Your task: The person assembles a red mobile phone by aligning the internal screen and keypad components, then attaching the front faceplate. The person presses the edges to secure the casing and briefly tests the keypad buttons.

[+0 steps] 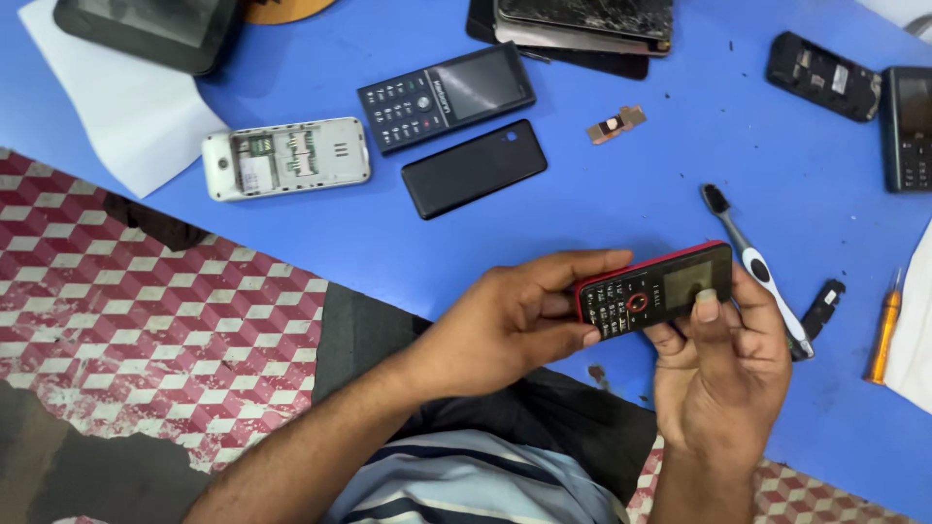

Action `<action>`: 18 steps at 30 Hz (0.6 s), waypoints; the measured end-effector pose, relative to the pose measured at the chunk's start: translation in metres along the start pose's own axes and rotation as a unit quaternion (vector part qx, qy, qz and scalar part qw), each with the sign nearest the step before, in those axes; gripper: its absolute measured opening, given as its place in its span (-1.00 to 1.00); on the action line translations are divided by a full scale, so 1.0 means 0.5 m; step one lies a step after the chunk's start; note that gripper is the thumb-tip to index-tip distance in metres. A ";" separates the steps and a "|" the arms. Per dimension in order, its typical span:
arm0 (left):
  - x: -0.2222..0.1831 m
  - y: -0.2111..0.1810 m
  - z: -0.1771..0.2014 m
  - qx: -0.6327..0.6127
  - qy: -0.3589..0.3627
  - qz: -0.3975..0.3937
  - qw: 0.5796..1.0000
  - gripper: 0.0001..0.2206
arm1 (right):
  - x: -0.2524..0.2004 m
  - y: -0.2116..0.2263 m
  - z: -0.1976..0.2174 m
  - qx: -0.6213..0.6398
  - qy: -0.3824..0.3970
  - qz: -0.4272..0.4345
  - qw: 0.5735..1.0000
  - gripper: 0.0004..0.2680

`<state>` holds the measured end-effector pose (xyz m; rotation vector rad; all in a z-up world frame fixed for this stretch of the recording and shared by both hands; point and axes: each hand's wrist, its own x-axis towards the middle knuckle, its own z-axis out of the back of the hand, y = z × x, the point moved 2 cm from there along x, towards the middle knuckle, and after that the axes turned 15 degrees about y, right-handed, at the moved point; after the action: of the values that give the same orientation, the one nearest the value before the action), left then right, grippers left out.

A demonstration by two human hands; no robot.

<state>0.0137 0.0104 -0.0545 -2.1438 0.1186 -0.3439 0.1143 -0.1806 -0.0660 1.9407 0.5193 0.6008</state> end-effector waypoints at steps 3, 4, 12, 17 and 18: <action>0.008 0.007 0.006 0.013 -0.011 0.024 1.000 -0.49 | -0.004 -0.002 0.009 0.017 0.015 0.013 1.000 -0.79; 0.010 0.008 0.007 0.024 -0.014 0.035 0.999 -0.50 | -0.003 -0.002 0.009 0.018 0.016 0.016 1.000 -0.77; 0.007 0.006 -0.003 0.050 -0.038 0.026 0.998 -0.54 | -0.005 0.004 -0.005 0.006 0.016 0.028 0.999 -0.76; 0.009 0.003 -0.007 0.090 -0.055 0.049 0.993 -0.54 | -0.002 0.008 -0.010 0.008 0.013 0.032 0.999 -0.76; 0.010 0.000 -0.008 0.098 -0.053 0.051 0.992 -0.55 | -0.001 0.009 -0.011 0.010 0.008 0.032 0.999 -0.77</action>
<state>0.0175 0.0061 -0.0512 -1.9491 0.1274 -0.1741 0.1108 -0.1789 -0.0602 1.9786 0.4760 0.6544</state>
